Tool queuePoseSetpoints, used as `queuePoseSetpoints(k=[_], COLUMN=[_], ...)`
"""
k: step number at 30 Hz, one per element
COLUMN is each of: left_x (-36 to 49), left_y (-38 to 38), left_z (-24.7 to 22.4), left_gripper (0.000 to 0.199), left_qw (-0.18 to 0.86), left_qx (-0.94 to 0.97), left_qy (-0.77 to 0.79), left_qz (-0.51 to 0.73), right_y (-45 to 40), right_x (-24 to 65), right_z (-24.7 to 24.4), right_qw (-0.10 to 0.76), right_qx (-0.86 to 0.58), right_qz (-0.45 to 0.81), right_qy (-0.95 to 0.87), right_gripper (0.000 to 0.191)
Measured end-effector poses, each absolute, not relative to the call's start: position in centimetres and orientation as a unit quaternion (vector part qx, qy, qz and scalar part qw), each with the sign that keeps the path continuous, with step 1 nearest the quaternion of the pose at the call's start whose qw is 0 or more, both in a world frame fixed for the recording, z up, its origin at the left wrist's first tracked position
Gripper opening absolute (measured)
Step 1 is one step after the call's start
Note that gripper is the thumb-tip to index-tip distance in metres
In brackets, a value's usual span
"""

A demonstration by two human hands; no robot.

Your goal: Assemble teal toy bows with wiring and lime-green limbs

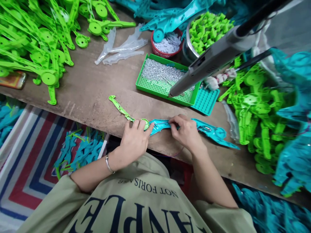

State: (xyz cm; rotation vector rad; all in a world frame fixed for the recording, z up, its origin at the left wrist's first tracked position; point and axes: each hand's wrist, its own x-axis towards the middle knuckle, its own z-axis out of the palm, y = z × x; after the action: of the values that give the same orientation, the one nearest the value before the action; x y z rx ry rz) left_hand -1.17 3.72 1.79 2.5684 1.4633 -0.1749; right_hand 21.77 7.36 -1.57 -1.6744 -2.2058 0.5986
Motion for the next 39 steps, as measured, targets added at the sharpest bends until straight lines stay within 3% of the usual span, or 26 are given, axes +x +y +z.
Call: queuePoseSetpoints(k=[9,22,29,33,36,39], left_x=[-1.0,-1.2,-1.8,-4.4,-7.6,-10.4], left_y=[3.9,3.5,2.4,4.3,9.8,17.3], left_z=[2.2,0.8,-0.7,-0.4,0.3,1.2], left_gripper=[0.053,0.054,0.053,0.037,0.031,0.033], left_qw=[0.092,0.075,0.122,0.083,0.016,0.014], left_qx=[0.863,0.864,0.845,0.828,0.796,0.769], left_qy=[0.492,0.498,0.502,0.51,0.572,0.629], left_qz=[-0.072,0.002,0.136,0.218,0.199,0.111], right_y=[8.1,9.2,7.3,7.1,7.5,7.8], right_x=[21.4,22.3,19.7,18.0,17.6,17.2], right_z=[-0.6,-0.8,-0.4,-1.2,-1.8,-2.0], right_qw=[0.147,0.09,0.204,0.247,0.279,0.282], right_qx=[-0.642,-0.68,-0.527,-0.474,-0.464,-0.45], right_qz=[0.258,0.176,0.148,0.152,0.147,0.152], right_qy=[-0.707,-0.706,-0.812,-0.831,-0.828,-0.834], right_gripper=[0.006,0.006,0.018,0.018,0.016,0.015])
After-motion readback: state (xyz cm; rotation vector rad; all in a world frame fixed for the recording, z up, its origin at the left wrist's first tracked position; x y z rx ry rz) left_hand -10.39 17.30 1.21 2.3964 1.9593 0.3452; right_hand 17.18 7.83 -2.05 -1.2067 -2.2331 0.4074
